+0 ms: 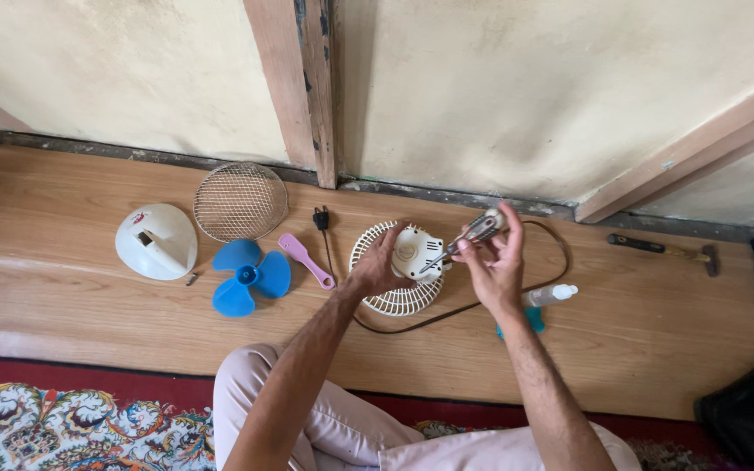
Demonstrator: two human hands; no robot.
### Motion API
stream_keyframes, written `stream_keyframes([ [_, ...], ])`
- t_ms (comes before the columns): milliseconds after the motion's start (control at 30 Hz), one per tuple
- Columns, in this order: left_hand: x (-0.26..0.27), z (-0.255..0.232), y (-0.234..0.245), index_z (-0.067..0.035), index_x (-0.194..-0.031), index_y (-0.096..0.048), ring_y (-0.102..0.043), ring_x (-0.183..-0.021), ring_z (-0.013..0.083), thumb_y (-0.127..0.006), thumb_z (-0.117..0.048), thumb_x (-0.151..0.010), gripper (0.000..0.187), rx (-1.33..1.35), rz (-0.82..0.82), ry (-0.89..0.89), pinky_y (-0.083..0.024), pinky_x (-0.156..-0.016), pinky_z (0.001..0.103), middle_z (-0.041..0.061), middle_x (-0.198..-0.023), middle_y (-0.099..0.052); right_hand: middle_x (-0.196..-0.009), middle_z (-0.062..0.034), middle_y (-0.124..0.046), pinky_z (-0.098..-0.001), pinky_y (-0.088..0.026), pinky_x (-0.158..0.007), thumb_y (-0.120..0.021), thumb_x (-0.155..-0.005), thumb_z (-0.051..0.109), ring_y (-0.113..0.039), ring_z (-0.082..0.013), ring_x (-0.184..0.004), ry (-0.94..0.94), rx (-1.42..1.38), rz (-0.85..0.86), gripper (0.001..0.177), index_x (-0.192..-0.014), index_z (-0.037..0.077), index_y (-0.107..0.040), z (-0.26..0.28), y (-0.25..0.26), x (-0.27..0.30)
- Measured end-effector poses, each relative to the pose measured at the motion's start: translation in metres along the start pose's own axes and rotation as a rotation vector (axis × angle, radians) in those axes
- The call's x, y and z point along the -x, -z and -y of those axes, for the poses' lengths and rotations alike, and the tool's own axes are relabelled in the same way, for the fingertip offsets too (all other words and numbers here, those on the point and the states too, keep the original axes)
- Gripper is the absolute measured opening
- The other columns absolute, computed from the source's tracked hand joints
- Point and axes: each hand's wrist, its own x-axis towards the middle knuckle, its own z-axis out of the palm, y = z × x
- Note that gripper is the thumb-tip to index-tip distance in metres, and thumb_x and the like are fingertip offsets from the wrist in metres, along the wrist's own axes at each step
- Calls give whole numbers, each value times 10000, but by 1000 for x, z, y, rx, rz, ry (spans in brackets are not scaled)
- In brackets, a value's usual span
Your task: The person disassembles a small white electric fan using a screwdriver. They remove the rear cover, unscrew the motor housing, and separate the internal components. The fan blades and front grille are already detached and placed nearby.
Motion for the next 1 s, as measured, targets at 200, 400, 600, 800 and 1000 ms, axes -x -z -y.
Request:
stream_keyframes([
  [200, 15, -16, 1, -174, -1574, -235, -408, -1428, 401, -1020, -356, -482, 1357, -7, -3, 116, -412, -1168, 541, 211, -1574, -359, -1241, -202, -670, -400, -709, -846, -734, -970, 87, -727, -266, -1116, 145, 264, 68, 732, -1533, 154, -272, 3, -10, 15],
  [400, 31, 0, -31, -73, -1525, -293, -482, -1365, 431, -1025, -396, -548, 1263, -34, -250, -92, -397, -1170, 549, 231, -1442, -496, -1157, -166, -698, -361, -682, -867, -741, -959, 52, -729, -230, -1082, 130, 174, 73, 713, -1494, 98, -273, 16, -22, 25],
  [600, 38, 17, -38, -43, -1517, -283, -452, -1373, 441, -1030, -328, -513, 1284, 57, -293, -161, -427, -1156, 527, 217, -1507, -478, -1155, -199, -675, -360, -687, -910, -749, -971, 2, -728, -241, -1083, 274, 186, 102, 687, -1475, 41, -283, 10, -37, 27],
  [800, 45, 19, -42, -54, -1514, -307, -486, -1384, 387, -1034, -364, -551, 1246, 98, -269, -78, -435, -1182, 502, 191, -1486, -501, -1127, -181, -697, -338, -689, -876, -749, -966, 13, -741, -225, -1062, 255, 238, 139, 701, -1479, 37, -271, 12, -46, 24],
  [1000, 48, 18, -48, -38, -1512, -277, -450, -1391, 382, -1039, -363, -541, 1277, 115, -251, 9, -403, -1193, 513, 188, -1485, -482, -1079, -171, -717, -346, -661, -846, -780, -943, 14, -741, -224, -1013, 274, 329, 176, 663, -1447, 27, -348, 13, -55, 28],
])
